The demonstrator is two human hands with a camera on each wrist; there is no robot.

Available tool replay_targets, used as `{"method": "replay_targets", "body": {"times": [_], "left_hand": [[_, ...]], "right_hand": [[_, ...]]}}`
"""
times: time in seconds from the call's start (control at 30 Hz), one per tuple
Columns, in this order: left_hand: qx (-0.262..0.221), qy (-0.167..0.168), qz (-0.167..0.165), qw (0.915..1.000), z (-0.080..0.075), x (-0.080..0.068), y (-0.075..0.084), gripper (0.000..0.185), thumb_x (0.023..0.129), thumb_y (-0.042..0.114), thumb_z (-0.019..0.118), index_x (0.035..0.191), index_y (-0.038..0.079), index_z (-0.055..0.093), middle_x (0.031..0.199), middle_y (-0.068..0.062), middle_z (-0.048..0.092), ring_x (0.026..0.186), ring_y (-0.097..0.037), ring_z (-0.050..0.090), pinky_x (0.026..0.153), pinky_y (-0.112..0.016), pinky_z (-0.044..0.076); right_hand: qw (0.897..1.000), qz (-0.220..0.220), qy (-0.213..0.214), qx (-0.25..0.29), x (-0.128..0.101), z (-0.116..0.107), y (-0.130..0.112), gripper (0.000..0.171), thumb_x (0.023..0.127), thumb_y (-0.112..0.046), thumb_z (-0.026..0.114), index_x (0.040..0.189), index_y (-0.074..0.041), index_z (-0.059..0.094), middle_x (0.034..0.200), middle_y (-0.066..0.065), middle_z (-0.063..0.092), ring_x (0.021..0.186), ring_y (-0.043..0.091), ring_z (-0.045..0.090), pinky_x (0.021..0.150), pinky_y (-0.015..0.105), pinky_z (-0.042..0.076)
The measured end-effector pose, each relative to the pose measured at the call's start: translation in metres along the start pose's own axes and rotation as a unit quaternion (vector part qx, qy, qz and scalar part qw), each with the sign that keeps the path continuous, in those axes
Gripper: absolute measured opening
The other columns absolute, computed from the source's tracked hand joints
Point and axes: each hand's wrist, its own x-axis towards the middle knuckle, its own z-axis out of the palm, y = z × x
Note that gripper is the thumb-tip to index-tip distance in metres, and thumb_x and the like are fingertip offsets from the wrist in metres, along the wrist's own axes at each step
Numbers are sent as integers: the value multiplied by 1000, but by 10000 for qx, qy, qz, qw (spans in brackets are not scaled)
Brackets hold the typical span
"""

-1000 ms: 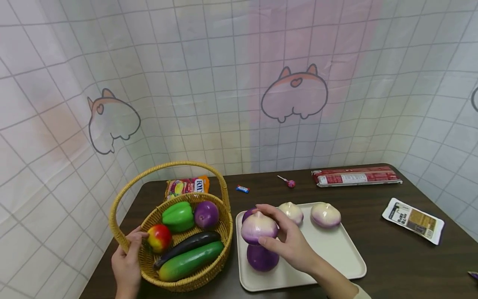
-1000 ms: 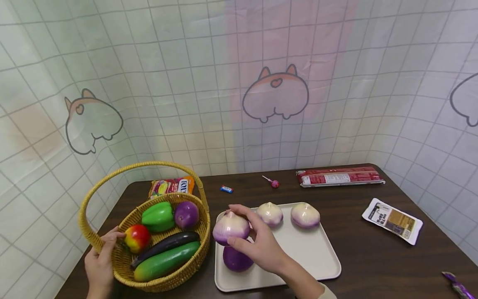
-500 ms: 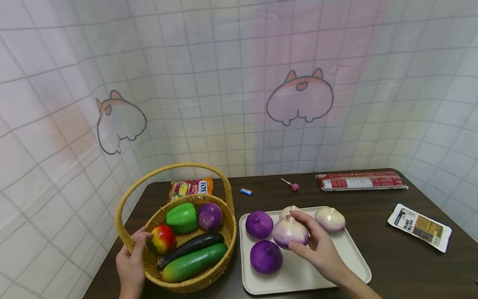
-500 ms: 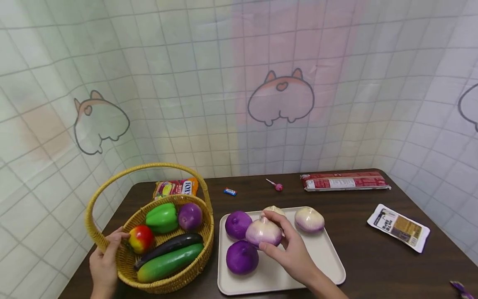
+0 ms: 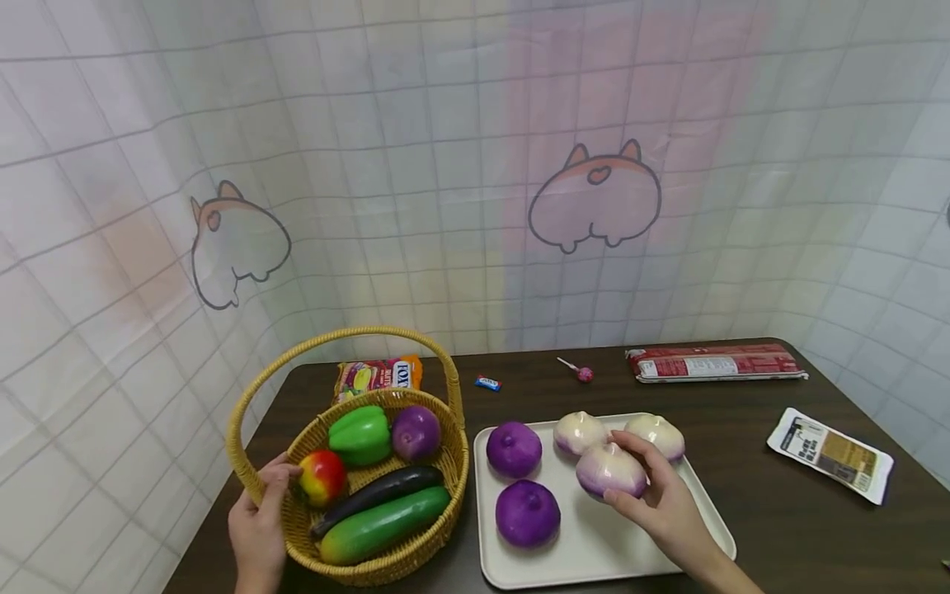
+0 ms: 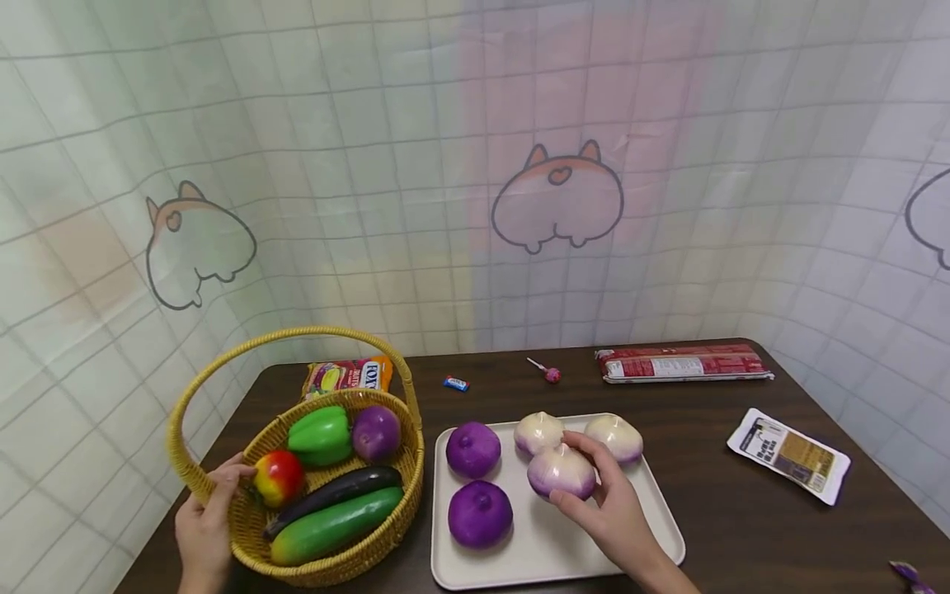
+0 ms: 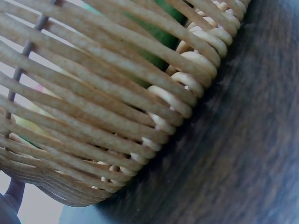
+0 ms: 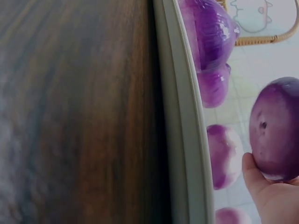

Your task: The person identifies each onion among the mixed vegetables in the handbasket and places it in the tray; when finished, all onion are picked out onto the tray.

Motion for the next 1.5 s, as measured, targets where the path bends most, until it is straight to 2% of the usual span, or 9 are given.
{"method": "replay_targets", "body": {"times": [0.17, 0.4, 0.5, 0.63, 0.73, 0.9, 1.07, 1.33, 1.5], "left_hand": [[68, -77, 58, 9999, 2, -1, 0, 31, 98, 21, 61, 99, -10, 63, 96, 7, 72, 111, -4, 57, 86, -11, 41], [-9, -35, 193, 9998, 1, -1, -1, 30, 98, 18, 61, 98, -11, 62, 93, 5, 73, 111, -4, 57, 86, -11, 42], [46, -10, 209, 9998, 0, -1, -1, 29, 98, 18, 61, 98, -11, 63, 93, 6, 73, 110, -3, 57, 86, -10, 42], [43, 24, 221, 9997, 1, -2, -1, 29, 98, 18, 61, 97, -11, 63, 93, 6, 72, 110, -4, 58, 87, -10, 42], [-5, 36, 246, 9997, 1, -2, -2, 29, 98, 17, 61, 96, -12, 63, 92, 5, 72, 110, -5, 58, 87, -10, 42], [-34, 9, 293, 9996, 2, -2, -1, 29, 98, 17, 61, 96, -12, 63, 92, 5, 72, 111, -6, 57, 88, -10, 42], [-90, 34, 294, 9995, 3, -3, -1, 29, 98, 16, 60, 95, -13, 62, 88, 6, 72, 112, -8, 57, 89, -11, 42], [-95, 102, 325, 9994, 3, -3, -1, 29, 98, 16, 60, 93, -13, 60, 85, 10, 71, 110, -8, 58, 88, -11, 42], [-83, 67, 350, 9993, 3, -3, 0, 29, 98, 16, 60, 93, -13, 61, 85, 11, 71, 110, -8, 58, 88, -11, 42]], "right_hand": [[9987, -100, 61, -502, -5, -6, 5, 62, 78, 20, 63, 134, 16, 37, 136, -1, 49, 124, 4, 47, 97, 11, 41], [9877, -28, -198, -1552, -7, -14, 8, 60, 74, 7, 77, 128, 5, 52, 131, 11, 47, 119, 1, 46, 92, 12, 44], [9822, 128, -300, -1848, -9, -15, 12, 59, 74, -1, 82, 127, -1, 56, 132, 10, 47, 124, -3, 39, 93, 11, 41], [9770, 171, -344, -2099, -11, -16, 19, 59, 73, -7, 85, 125, -9, 57, 129, 7, 51, 124, -5, 40, 96, 7, 36], [9765, 193, -350, -2117, -13, -17, 24, 60, 72, -7, 85, 125, -9, 57, 127, 8, 52, 118, -4, 46, 95, 7, 36], [9760, 294, -305, -2138, -14, -19, 28, 62, 71, -8, 86, 125, -9, 56, 125, 7, 54, 115, -4, 48, 96, 6, 34], [9790, 248, -455, -1970, -13, -19, 27, 64, 72, -7, 85, 128, -7, 54, 125, 9, 55, 114, -1, 51, 96, 7, 36], [9816, -27, -697, -1779, -12, -20, 29, 65, 72, -5, 85, 128, -4, 54, 129, 16, 52, 123, 1, 46, 101, 8, 32], [9819, -26, -708, -1754, -13, -20, 30, 67, 70, -5, 86, 130, -3, 54, 129, 15, 50, 123, 1, 45, 101, 7, 33]]}}
